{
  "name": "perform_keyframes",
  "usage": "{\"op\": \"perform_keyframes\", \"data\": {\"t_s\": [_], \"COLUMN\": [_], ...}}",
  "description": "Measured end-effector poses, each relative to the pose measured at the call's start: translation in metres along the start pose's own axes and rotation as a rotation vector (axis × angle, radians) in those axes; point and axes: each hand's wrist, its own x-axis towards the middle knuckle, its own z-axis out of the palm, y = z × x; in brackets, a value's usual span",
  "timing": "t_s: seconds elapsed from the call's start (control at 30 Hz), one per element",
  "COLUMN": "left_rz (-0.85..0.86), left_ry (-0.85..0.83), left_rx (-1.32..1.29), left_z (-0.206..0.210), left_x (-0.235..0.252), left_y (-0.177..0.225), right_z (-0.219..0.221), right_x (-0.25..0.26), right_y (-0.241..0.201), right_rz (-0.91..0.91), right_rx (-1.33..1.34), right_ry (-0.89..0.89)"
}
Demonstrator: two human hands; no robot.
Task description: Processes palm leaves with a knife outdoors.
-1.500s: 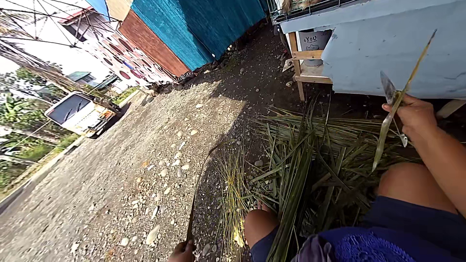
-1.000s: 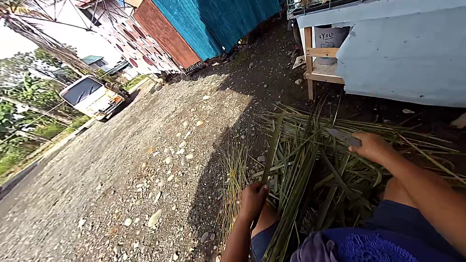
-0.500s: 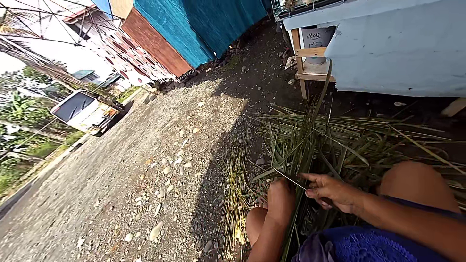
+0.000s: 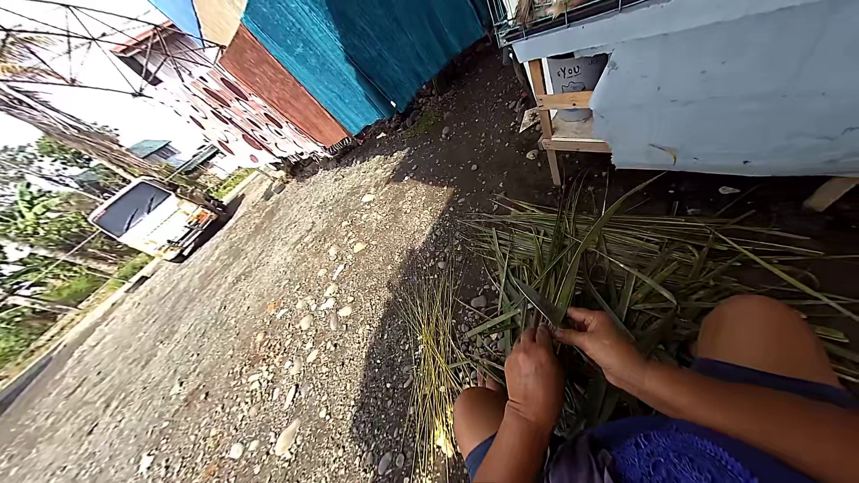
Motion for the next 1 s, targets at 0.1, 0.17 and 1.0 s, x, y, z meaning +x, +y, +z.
{"op": "perform_keyframes", "data": {"t_s": [0.1,0.17,1.0], "left_rz": [0.075,0.119,-0.134], "left_ry": [0.08,0.085,-0.027], "left_rx": [0.0,-0.011,0.072], "left_z": [0.007,0.008,-0.032], "left_x": [-0.008,-0.013,-0.096], "left_y": [-0.009,-0.017,-0.187], "right_z": [-0.009,-0.019,-0.188], "right_x": [0.015,0.027,0.095], "right_y": [-0.006,-0.008,-0.04], "right_rz": [0.082,0.14,-0.077], "right_rx": [0.114,0.213,0.535], "right_ry": [0.124,0.191,0.733]}}
